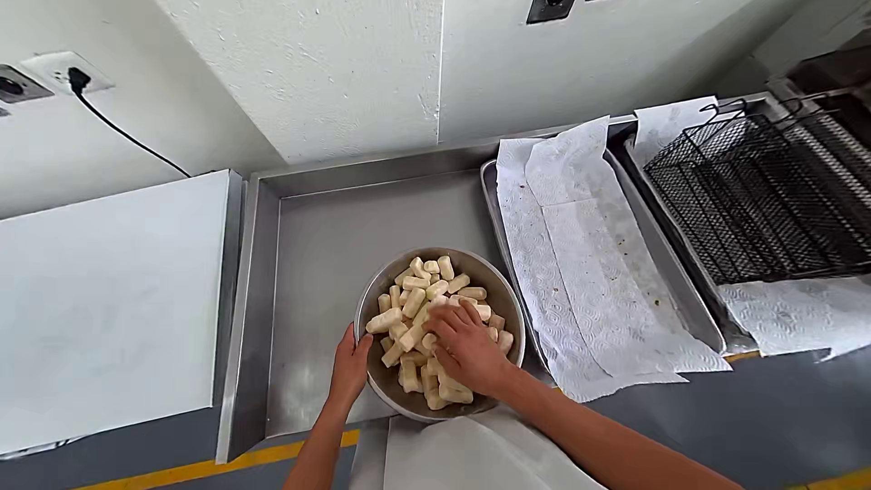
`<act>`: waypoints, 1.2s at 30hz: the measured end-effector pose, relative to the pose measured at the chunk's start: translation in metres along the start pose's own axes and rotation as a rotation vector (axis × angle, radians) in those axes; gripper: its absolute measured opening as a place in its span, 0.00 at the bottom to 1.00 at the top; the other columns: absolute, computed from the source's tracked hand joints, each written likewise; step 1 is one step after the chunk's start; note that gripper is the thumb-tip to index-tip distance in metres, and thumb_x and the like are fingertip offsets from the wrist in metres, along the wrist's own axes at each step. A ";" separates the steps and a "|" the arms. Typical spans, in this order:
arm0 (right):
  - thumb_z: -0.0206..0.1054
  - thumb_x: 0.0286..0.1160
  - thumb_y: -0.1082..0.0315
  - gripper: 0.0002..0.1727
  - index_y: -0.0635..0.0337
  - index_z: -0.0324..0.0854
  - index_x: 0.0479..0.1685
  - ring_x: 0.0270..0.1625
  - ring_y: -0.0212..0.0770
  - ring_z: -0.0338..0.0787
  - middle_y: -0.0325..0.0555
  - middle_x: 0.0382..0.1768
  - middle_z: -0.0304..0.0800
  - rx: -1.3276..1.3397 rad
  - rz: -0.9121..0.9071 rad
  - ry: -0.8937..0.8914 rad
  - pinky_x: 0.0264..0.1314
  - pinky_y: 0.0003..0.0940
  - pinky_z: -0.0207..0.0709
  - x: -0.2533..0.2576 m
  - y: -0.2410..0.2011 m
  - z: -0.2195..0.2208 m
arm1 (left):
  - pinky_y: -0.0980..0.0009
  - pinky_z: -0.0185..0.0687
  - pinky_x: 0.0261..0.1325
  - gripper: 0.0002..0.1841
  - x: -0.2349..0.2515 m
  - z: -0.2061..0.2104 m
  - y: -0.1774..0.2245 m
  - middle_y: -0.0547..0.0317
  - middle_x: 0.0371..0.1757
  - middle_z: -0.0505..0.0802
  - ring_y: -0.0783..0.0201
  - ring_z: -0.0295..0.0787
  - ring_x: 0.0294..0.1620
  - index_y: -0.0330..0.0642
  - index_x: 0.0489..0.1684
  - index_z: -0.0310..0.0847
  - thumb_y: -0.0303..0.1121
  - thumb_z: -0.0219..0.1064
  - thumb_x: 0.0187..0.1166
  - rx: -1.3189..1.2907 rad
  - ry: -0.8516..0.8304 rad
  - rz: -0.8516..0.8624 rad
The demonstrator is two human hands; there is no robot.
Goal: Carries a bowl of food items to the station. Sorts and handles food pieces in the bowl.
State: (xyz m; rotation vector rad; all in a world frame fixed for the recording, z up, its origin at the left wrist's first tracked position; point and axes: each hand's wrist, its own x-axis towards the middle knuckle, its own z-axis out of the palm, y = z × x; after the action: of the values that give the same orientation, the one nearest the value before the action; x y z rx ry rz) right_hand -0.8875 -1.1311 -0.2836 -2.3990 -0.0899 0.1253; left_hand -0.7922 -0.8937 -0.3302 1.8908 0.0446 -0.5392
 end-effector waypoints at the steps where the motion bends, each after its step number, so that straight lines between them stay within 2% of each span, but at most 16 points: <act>1: 0.58 0.88 0.59 0.18 0.54 0.85 0.66 0.78 0.44 0.81 0.44 0.67 0.89 0.079 -0.023 0.017 0.91 0.55 0.58 0.003 0.004 -0.010 | 0.63 0.86 0.64 0.19 0.005 0.000 0.001 0.45 0.58 0.92 0.63 0.91 0.58 0.32 0.73 0.75 0.28 0.55 0.88 -0.014 -0.008 0.004; 3: 0.63 0.85 0.60 0.19 0.58 0.84 0.69 0.75 0.49 0.84 0.50 0.67 0.89 0.139 0.035 0.075 0.83 0.53 0.72 0.018 0.014 -0.036 | 0.61 0.86 0.65 0.19 0.010 -0.002 0.002 0.45 0.60 0.92 0.62 0.91 0.59 0.33 0.75 0.74 0.28 0.56 0.88 -0.025 -0.039 -0.009; 5: 0.66 0.83 0.57 0.24 0.61 0.81 0.72 0.78 0.57 0.80 0.57 0.72 0.83 0.010 0.108 0.207 0.81 0.59 0.72 0.044 0.041 -0.058 | 0.58 0.86 0.66 0.19 0.018 -0.006 0.003 0.46 0.60 0.92 0.60 0.91 0.59 0.36 0.75 0.75 0.29 0.57 0.89 0.004 -0.084 -0.015; 7: 0.66 0.84 0.56 0.31 0.64 0.72 0.81 0.78 0.66 0.78 0.66 0.76 0.77 -0.068 0.262 0.201 0.78 0.66 0.71 0.069 0.072 -0.074 | 0.54 0.85 0.66 0.18 0.031 -0.011 0.010 0.45 0.58 0.92 0.57 0.91 0.59 0.36 0.73 0.77 0.31 0.58 0.90 0.073 -0.131 0.008; 9: 0.60 0.89 0.58 0.26 0.62 0.73 0.80 0.64 0.69 0.88 0.69 0.62 0.87 -0.069 0.444 0.122 0.65 0.71 0.78 0.076 0.097 -0.073 | 0.49 0.83 0.66 0.17 0.043 -0.013 0.025 0.43 0.57 0.93 0.53 0.91 0.58 0.36 0.72 0.79 0.33 0.61 0.90 0.157 -0.099 0.046; 11: 0.56 0.91 0.62 0.18 0.64 0.78 0.68 0.49 0.68 0.91 0.68 0.44 0.89 -0.042 0.588 0.076 0.52 0.70 0.80 0.061 0.101 -0.068 | 0.48 0.83 0.67 0.21 0.055 -0.017 0.040 0.44 0.60 0.93 0.52 0.91 0.59 0.40 0.78 0.76 0.35 0.63 0.89 0.180 -0.055 0.072; 14: 0.58 0.91 0.58 0.16 0.63 0.79 0.58 0.41 0.63 0.91 0.61 0.36 0.88 -0.054 0.701 0.016 0.45 0.67 0.81 0.012 0.090 -0.066 | 0.51 0.86 0.62 0.22 0.069 -0.029 0.041 0.47 0.63 0.92 0.54 0.92 0.58 0.41 0.79 0.74 0.35 0.61 0.90 0.116 -0.087 0.073; 16: 0.63 0.87 0.52 0.19 0.60 0.83 0.56 0.45 0.60 0.92 0.57 0.40 0.91 -0.139 0.696 0.000 0.48 0.66 0.82 -0.021 0.082 -0.067 | 0.52 0.85 0.62 0.19 0.068 -0.032 0.030 0.48 0.61 0.93 0.56 0.91 0.56 0.40 0.74 0.79 0.38 0.59 0.91 0.083 -0.139 0.071; 18: 0.65 0.85 0.51 0.23 0.60 0.85 0.65 0.61 0.60 0.91 0.58 0.58 0.91 -0.203 0.580 0.132 0.63 0.67 0.81 -0.031 0.063 -0.072 | 0.52 0.86 0.62 0.17 0.061 -0.024 0.020 0.47 0.55 0.93 0.56 0.92 0.54 0.38 0.68 0.82 0.38 0.59 0.91 0.021 -0.153 0.054; 20: 0.65 0.84 0.54 0.23 0.62 0.85 0.67 0.66 0.57 0.90 0.58 0.65 0.89 -0.198 0.341 0.292 0.67 0.61 0.83 -0.012 0.040 -0.074 | 0.53 0.87 0.64 0.17 0.053 -0.013 0.015 0.46 0.56 0.93 0.57 0.92 0.57 0.37 0.71 0.79 0.32 0.61 0.89 -0.060 -0.146 0.021; 23: 0.60 0.88 0.53 0.25 0.61 0.83 0.71 0.74 0.53 0.86 0.55 0.71 0.87 -0.171 0.128 0.205 0.77 0.56 0.77 0.051 0.037 -0.068 | 0.56 0.87 0.64 0.17 0.054 -0.004 0.015 0.46 0.57 0.93 0.58 0.91 0.57 0.37 0.72 0.79 0.27 0.59 0.88 -0.132 -0.090 0.013; 25: 0.54 0.92 0.52 0.26 0.60 0.81 0.75 0.77 0.54 0.83 0.55 0.73 0.86 -0.198 0.163 0.038 0.81 0.57 0.73 0.083 0.064 -0.049 | 0.56 0.87 0.63 0.16 0.053 -0.003 0.016 0.47 0.56 0.93 0.59 0.92 0.57 0.37 0.70 0.81 0.26 0.60 0.88 -0.098 -0.055 0.017; 27: 0.52 0.92 0.53 0.25 0.57 0.82 0.75 0.78 0.52 0.83 0.50 0.74 0.86 -0.223 0.197 0.032 0.81 0.56 0.73 0.092 0.077 -0.031 | 0.56 0.88 0.60 0.14 0.048 -0.004 0.017 0.48 0.51 0.94 0.59 0.93 0.52 0.37 0.66 0.83 0.27 0.61 0.87 -0.039 -0.004 0.021; 30: 0.53 0.91 0.49 0.26 0.57 0.84 0.72 0.74 0.55 0.86 0.51 0.72 0.88 -0.236 0.328 0.092 0.76 0.61 0.75 0.068 0.056 -0.009 | 0.58 0.88 0.54 0.11 0.032 -0.009 0.016 0.51 0.42 0.94 0.61 0.93 0.45 0.38 0.59 0.87 0.27 0.62 0.87 0.020 0.056 0.018; 32: 0.47 0.90 0.41 0.33 0.57 0.85 0.68 0.71 0.56 0.87 0.52 0.69 0.88 -0.331 0.400 0.137 0.72 0.61 0.75 0.042 0.042 0.003 | 0.60 0.88 0.51 0.11 0.030 -0.011 0.018 0.53 0.40 0.95 0.63 0.93 0.42 0.38 0.58 0.88 0.28 0.62 0.87 0.045 0.083 0.027; 36: 0.54 0.90 0.45 0.31 0.60 0.78 0.78 0.76 0.56 0.83 0.54 0.73 0.85 -0.243 0.484 0.109 0.78 0.61 0.70 0.012 0.015 0.003 | 0.55 0.87 0.53 0.11 0.045 -0.015 0.023 0.50 0.41 0.94 0.59 0.92 0.44 0.38 0.58 0.87 0.30 0.62 0.88 0.114 0.013 0.036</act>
State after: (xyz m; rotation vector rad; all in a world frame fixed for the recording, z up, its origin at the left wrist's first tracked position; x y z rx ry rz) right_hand -0.8758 -1.1392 -0.2964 -2.6192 0.5581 0.2171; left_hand -0.7398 -0.8990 -0.3232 2.0025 -0.0120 -0.5146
